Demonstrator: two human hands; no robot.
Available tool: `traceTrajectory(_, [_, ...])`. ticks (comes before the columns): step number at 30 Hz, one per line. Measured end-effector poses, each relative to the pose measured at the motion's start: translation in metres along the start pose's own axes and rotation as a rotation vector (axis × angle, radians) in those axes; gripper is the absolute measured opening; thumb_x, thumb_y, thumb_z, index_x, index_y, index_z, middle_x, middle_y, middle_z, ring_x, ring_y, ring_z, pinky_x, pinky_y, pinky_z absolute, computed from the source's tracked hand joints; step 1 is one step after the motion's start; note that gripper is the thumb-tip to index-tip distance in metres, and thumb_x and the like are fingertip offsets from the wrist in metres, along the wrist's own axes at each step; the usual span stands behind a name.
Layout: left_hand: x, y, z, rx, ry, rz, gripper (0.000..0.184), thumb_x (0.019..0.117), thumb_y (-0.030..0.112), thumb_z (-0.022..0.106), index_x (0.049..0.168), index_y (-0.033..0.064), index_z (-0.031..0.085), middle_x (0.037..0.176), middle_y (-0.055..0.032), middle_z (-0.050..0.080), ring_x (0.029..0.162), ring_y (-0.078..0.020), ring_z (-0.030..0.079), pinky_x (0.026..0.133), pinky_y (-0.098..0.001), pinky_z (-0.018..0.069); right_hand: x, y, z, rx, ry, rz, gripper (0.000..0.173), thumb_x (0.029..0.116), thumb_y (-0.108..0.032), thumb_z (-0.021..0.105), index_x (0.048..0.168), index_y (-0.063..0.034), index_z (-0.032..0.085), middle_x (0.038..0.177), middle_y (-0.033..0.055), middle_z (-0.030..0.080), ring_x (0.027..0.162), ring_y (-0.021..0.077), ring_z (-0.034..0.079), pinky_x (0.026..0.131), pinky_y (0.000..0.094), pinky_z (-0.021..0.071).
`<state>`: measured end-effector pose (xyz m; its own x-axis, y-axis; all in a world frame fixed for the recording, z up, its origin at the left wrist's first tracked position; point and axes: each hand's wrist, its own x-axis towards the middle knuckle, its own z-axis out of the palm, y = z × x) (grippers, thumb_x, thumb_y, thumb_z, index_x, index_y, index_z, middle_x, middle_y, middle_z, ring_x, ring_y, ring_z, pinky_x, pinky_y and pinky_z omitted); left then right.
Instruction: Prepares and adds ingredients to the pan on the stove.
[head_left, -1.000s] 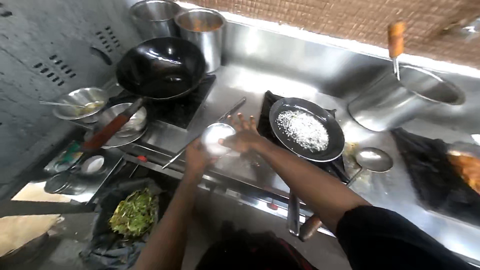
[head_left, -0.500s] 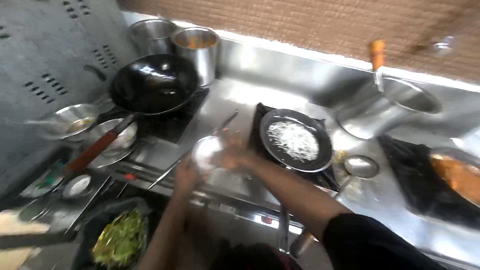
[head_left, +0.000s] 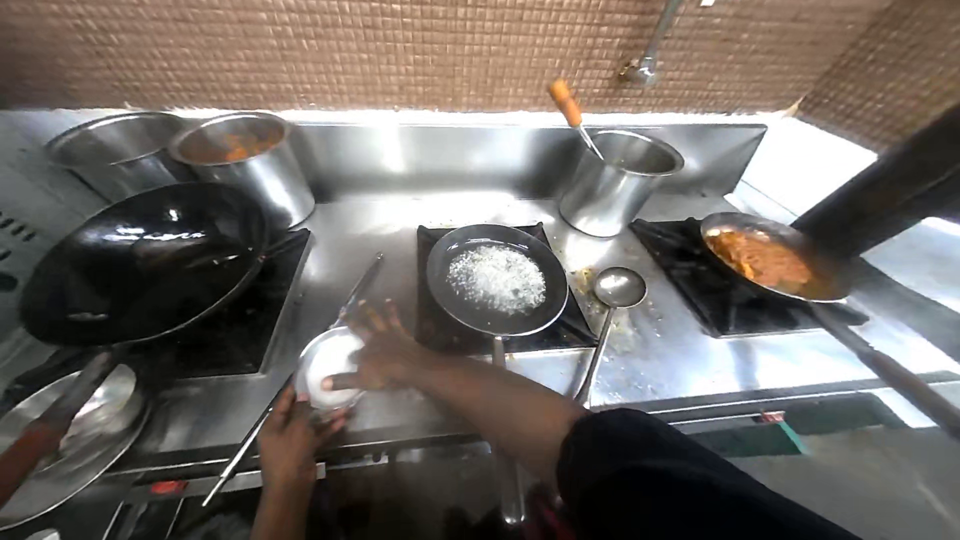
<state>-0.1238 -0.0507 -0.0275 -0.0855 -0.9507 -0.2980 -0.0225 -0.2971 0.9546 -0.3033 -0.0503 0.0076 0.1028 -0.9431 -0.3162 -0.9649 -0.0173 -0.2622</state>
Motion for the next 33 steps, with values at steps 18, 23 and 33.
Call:
traceTrajectory(18, [0.005,0.001,-0.011,-0.011,-0.028,-0.088,0.034,0.1113,0.016,0.045,0.144,0.0116,0.054,0.111,-0.0221,0.069,0.078,-0.0318,0.074,0.066,-0.0480,0.0648,0.001,0.010,-0.005,-0.111,-0.059,-0.137,0.076,0.0941,-0.083,0.030,0.131,-0.0309,0.071,0.175,-0.0031,0.005,0.159,0.0396,-0.007,0.118,0.0764,-0.0065])
traceTrajectory(23, [0.007,-0.001,-0.010,-0.058,-0.051,-0.105,0.036,0.1121,0.019,0.044,0.146,0.0115,0.052,0.114,-0.0234,0.068,0.079,-0.0332,0.074,0.067,-0.0497,0.0647,0.006,0.021,-0.013,-0.252,-0.069,-0.125,0.080,0.0916,-0.086,0.027,0.130,-0.0315,0.071,0.175,0.0011,0.004,0.158,0.0432,-0.007,0.115,0.0801,-0.0045])
traceTrajectory(33, [0.008,-0.004,-0.008,-0.066,-0.052,-0.118,0.040,0.1122,0.021,0.043,0.150,0.0112,0.048,0.115,-0.0229,0.067,0.076,-0.0299,0.074,0.067,-0.0460,0.0645,0.009,0.000,-0.010,-0.226,-0.121,-0.172,0.065,0.0970,-0.078,0.033,0.135,-0.0389,0.067,0.174,0.0011,0.010,0.158,0.0427,-0.003,0.117,0.0775,-0.0036])
